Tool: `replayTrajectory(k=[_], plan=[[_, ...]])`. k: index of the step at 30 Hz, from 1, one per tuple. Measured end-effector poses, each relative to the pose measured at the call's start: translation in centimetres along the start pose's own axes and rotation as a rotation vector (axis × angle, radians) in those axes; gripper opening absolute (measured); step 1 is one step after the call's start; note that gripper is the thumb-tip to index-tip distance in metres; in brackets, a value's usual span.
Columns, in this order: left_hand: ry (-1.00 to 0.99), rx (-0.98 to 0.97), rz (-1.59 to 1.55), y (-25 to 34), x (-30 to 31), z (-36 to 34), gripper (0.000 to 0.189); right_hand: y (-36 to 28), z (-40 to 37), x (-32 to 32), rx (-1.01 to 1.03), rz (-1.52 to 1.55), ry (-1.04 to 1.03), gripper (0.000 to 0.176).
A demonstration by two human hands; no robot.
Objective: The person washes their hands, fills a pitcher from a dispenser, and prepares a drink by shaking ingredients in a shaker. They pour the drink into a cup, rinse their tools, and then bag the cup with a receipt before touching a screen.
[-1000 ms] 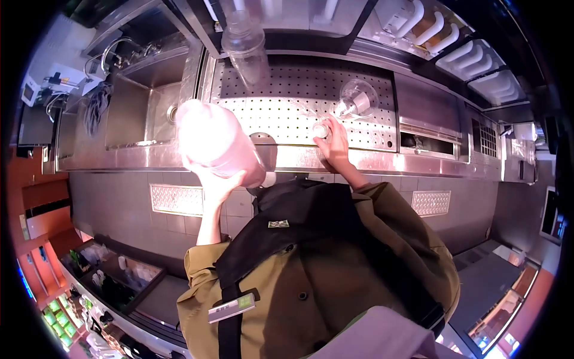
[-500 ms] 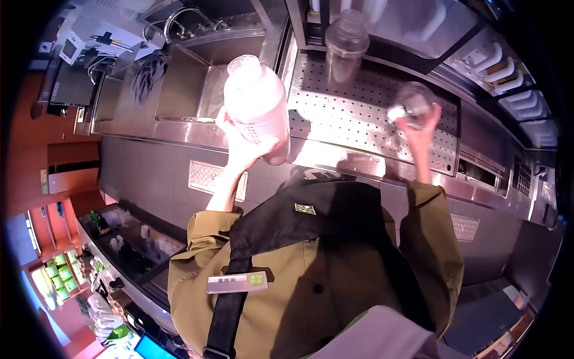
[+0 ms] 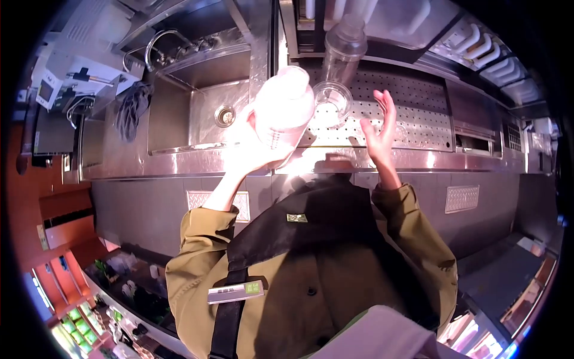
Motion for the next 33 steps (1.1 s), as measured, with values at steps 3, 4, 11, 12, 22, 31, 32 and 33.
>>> replayTrajectory(k=[3,4,11,12,22,31,32,33], plan=[[-0.127,0.002,0.041,1.0,-1.0,1.3,0.115,-6.6,3.0,-2.2,0.088,0.207,-0.268,0.064],[-0.152,-0.025,0.065,0.6,-1.6,1.6,0.114,-7.8,3.7,-3.4,0.085,0.309,-0.267,0.055],[-0.261,-0.066,0.106,2.8,-2.0,3.8,0.112,-6.3,6.9,-3.0,-0.089,0.539,-0.100,0.030],[-0.297,-0.069,0.088,3.5,-1.9,4.1,0.109,-5.5,7.0,-2.3,-0.244,0.608,0.003,0.033],[-0.590,-0.263,0.552,3.5,-0.8,7.7,0.102,2.3,5.0,-3.5,-0.613,0.760,0.145,0.041],[-0.582,-0.315,0.749,4.9,-0.7,8.2,0.101,3.7,4.6,-3.9,-0.663,0.804,0.208,0.035],[-0.585,-0.310,0.763,5.0,-0.7,8.2,0.101,4.0,4.6,-3.9,-0.658,0.783,0.230,0.035],[-0.587,-0.304,0.778,5.1,-0.7,8.2,0.101,4.0,4.6,-4.0,-0.657,0.788,0.235,0.035]])
Point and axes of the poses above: each hand's wrist, its own z-axis towards the middle knuckle, its own x-axis out of the back of the hand, y = z × x, the point moved 3 cm from there along z, towards the middle knuckle
